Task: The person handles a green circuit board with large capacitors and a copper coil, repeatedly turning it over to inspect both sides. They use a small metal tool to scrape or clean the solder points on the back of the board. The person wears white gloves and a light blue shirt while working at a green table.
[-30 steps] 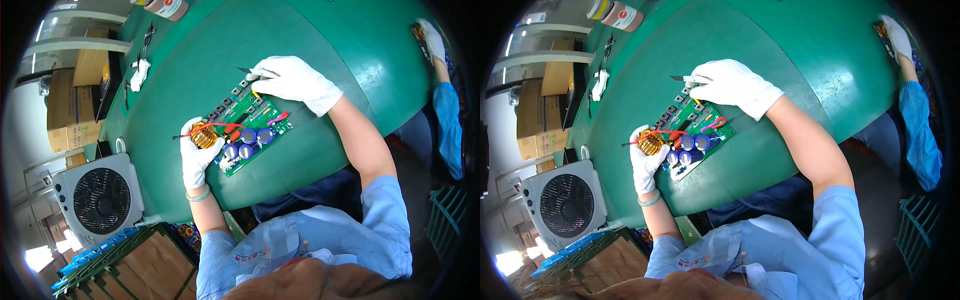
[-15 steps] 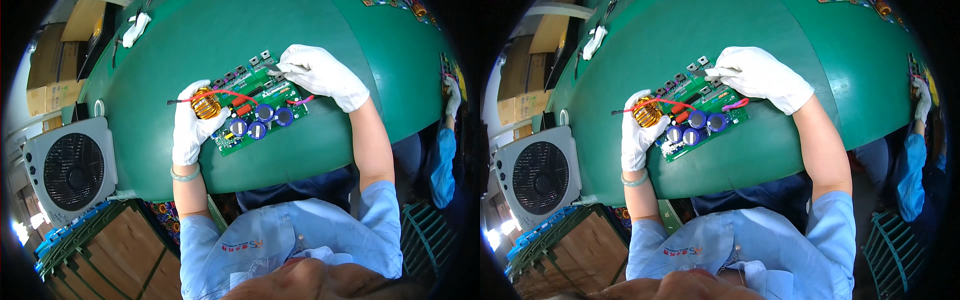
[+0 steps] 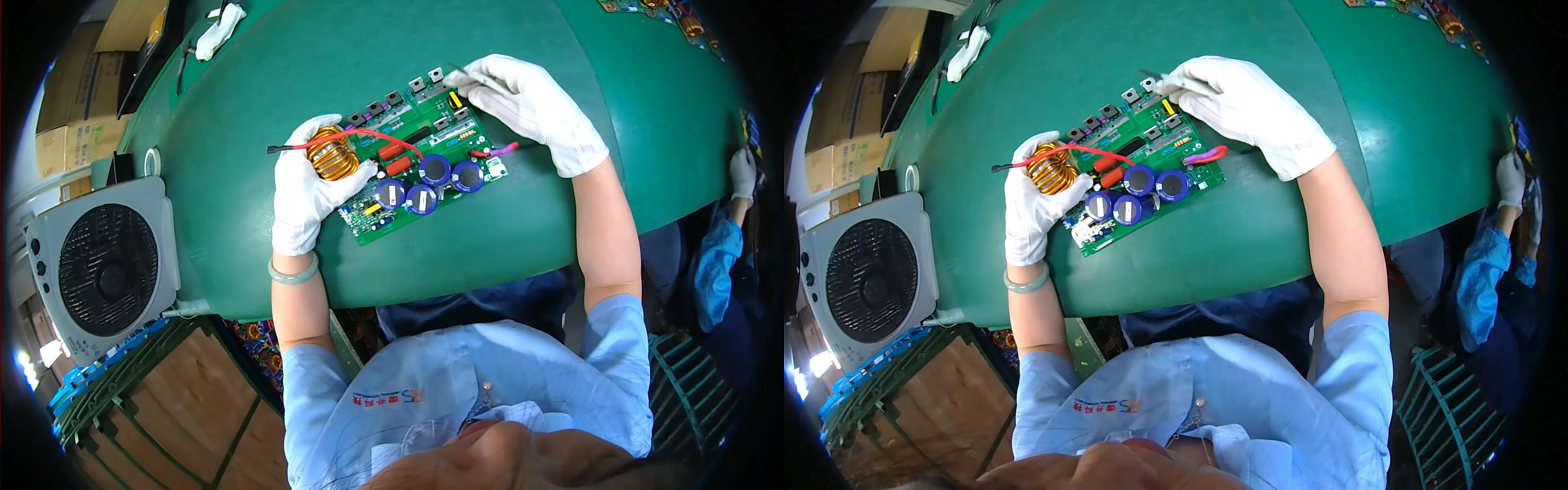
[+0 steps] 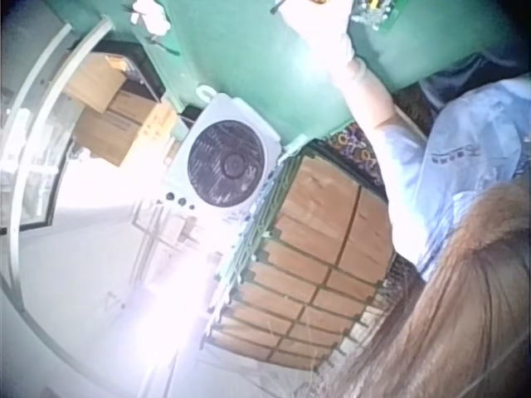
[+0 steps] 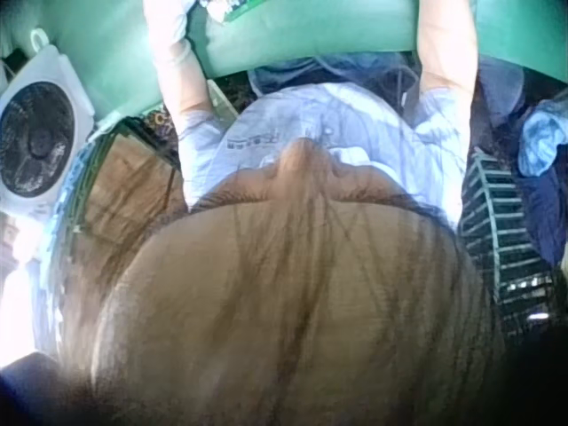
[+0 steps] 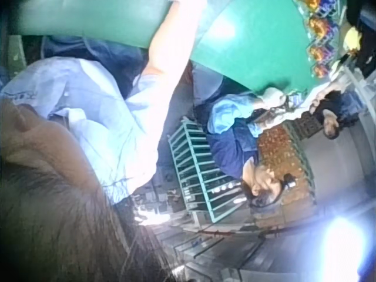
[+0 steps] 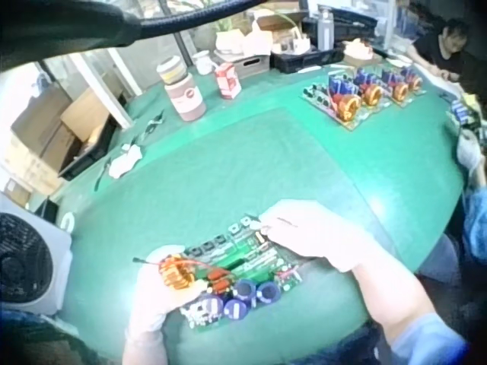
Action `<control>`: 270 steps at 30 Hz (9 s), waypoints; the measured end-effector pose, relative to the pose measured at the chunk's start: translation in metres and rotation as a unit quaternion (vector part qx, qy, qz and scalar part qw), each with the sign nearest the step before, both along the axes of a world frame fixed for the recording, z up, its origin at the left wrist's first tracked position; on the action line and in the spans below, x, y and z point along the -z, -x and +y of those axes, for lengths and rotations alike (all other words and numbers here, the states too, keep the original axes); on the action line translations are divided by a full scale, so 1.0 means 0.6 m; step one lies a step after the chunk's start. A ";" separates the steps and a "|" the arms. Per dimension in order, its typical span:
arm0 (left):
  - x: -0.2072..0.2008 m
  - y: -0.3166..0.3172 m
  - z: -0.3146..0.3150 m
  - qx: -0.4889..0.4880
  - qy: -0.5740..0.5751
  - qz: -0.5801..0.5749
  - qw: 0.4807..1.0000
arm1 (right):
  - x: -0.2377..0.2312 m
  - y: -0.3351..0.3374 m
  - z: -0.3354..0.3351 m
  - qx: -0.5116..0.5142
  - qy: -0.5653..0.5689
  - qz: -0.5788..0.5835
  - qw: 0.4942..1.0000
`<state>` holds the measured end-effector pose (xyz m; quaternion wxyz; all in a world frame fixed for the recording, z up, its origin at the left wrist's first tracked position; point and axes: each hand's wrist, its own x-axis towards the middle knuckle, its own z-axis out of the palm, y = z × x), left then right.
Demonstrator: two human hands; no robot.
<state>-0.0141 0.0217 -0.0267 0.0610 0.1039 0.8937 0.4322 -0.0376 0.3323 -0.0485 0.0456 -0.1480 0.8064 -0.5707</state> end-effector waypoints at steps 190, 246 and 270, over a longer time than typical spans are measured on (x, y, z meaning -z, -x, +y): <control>-0.027 -0.015 0.016 0.040 -0.024 0.214 0.976 | -0.115 -0.007 -0.035 0.041 -0.064 -0.067 0.995; -0.109 0.008 0.042 -0.107 -0.313 0.132 0.934 | -0.131 -0.048 -0.017 0.034 -0.087 -0.055 0.994; -0.032 -0.003 0.030 0.063 -0.034 0.221 0.973 | -0.129 -0.039 -0.021 0.019 -0.108 0.012 0.994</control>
